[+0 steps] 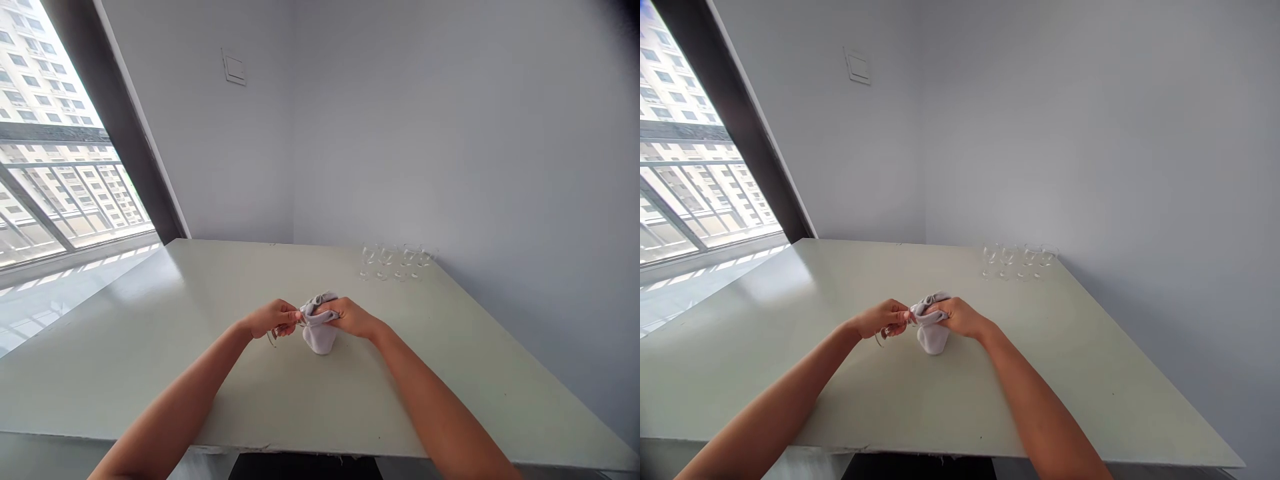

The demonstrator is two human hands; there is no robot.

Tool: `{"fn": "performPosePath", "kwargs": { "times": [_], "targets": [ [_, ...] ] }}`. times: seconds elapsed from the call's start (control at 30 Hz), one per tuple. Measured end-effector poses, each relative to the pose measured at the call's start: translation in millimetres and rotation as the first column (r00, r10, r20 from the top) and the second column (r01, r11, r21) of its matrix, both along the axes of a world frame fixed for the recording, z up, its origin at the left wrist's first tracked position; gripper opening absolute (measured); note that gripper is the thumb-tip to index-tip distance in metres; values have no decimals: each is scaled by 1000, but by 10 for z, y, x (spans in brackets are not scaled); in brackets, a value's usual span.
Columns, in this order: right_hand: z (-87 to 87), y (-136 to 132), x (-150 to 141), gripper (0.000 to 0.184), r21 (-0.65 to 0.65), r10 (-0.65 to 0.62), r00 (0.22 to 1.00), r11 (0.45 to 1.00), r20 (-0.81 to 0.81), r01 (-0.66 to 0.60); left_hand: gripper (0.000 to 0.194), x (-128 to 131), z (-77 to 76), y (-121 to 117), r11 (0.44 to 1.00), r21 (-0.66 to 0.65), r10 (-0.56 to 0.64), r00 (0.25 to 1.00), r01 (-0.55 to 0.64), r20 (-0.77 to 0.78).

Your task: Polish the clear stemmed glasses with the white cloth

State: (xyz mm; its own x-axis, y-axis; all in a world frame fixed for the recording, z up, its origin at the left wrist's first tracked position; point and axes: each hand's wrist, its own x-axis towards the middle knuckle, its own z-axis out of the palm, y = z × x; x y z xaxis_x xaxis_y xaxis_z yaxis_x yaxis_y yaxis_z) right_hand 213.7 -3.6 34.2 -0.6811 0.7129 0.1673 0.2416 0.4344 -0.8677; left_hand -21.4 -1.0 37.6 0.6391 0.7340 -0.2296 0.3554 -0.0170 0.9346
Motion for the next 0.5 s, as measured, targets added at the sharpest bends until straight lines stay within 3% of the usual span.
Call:
{"fn": "performPosePath", "kwargs": {
  "times": [0.07, 0.13, 0.23, 0.3, 0.37, 0.43, 0.5],
  "targets": [
    [-46, 104, 69, 21, 81, -131, 991, 988, -34, 134, 40, 8, -42, 31, 999, 3, 54, 998, -54, 11],
    [-66, 179, 113, 23, 193, -294, 950, 931, -108, 310, 37, -2, -86, 67, 987, 59, 155, 987, -152, -46],
    [-37, 154, 67, 29, 473, -446, 878, 745, -171, 471, 32, -17, -154, 104, 914, 253, 370, 907, -317, -200],
    [-16, 52, -51, 33, 670, -433, 898, 643, -82, 371, 26, -1, -194, 99, 830, 454, 477, 834, -324, -278],
    [-21, -64, -204, 36, 770, -363, 931, 607, 48, 197, 17, 41, -226, 68, 727, 651, 519, 795, -217, -315],
    [-46, -143, -335, 33, 780, -316, 943, 615, 105, 119, 16, 91, -247, 24, 601, 797, 502, 805, -62, -315],
    [-65, -154, -396, 28, 722, -319, 946, 668, 63, 177, 18, 128, -258, -17, 457, 888, 471, 833, 52, -291]
  ]
}}
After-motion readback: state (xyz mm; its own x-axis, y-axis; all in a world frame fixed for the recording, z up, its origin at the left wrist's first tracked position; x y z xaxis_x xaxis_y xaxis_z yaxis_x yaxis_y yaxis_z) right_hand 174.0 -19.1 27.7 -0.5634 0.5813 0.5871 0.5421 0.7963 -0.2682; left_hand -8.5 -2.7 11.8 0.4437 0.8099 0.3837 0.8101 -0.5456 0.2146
